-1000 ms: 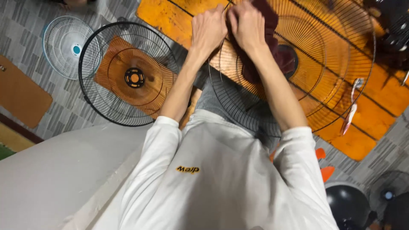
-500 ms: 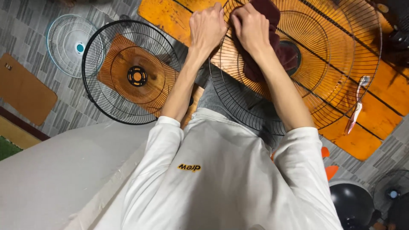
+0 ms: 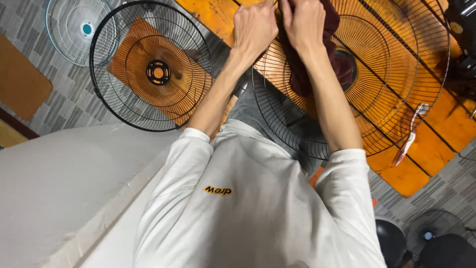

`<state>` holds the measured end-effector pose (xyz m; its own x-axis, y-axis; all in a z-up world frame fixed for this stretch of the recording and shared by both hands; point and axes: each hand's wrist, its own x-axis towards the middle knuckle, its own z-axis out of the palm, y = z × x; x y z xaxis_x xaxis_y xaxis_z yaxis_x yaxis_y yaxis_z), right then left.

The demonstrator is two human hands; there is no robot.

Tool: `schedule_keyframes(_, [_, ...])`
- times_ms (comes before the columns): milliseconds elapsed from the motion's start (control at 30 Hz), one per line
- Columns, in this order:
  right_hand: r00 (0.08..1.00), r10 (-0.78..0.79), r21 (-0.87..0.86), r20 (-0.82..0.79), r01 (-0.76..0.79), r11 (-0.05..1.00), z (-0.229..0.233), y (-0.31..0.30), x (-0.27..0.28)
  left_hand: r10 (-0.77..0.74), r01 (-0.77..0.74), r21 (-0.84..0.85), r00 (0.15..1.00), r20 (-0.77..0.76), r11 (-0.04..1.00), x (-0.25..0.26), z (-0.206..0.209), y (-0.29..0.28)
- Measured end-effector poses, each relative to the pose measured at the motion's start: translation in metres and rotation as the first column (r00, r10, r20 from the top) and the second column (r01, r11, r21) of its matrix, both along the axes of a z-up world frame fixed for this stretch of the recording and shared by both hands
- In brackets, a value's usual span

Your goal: Cleaning a fan grill using a cloth

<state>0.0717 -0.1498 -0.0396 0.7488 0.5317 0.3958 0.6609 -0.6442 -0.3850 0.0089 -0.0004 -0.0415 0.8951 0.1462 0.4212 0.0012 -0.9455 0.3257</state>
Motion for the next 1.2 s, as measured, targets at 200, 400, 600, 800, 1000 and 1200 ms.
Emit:
schedule_keyframes(200, [0.994,0.082,0.018,-0.066,-0.081,0.997,0.012,-0.008,-0.014,0.017,-0.018,-0.055,1.0,-0.022,0.998,-0.011,0.012,-0.001])
schedule_keyframes(400, [0.992,0.117,0.178,0.049,-0.124,0.976,0.027,-0.001,-0.007,0.009,-0.011,-0.076,0.999,-0.032,0.997,-0.018,0.018,0.0])
schedule_keyframes(600, [0.991,0.132,0.074,0.004,-0.132,0.988,0.022,-0.006,-0.008,0.011,-0.01,-0.078,1.0,0.001,0.997,-0.019,0.018,-0.003])
schedule_keyframes(800, [0.996,0.085,0.034,-0.031,-0.084,0.996,0.013,-0.004,-0.016,-0.016,0.016,-0.054,1.0,-0.012,0.998,-0.021,0.005,0.001])
schedule_keyframes(1000, [0.993,0.111,0.084,-0.041,-0.107,0.991,0.026,0.003,-0.012,0.009,-0.009,-0.031,1.0,-0.021,0.999,-0.023,0.004,0.0])
schedule_keyframes(1200, [0.994,0.077,0.008,-0.08,-0.077,0.997,0.014,-0.02,-0.011,0.016,-0.019,-0.084,0.999,-0.038,0.996,-0.026,0.008,0.004])
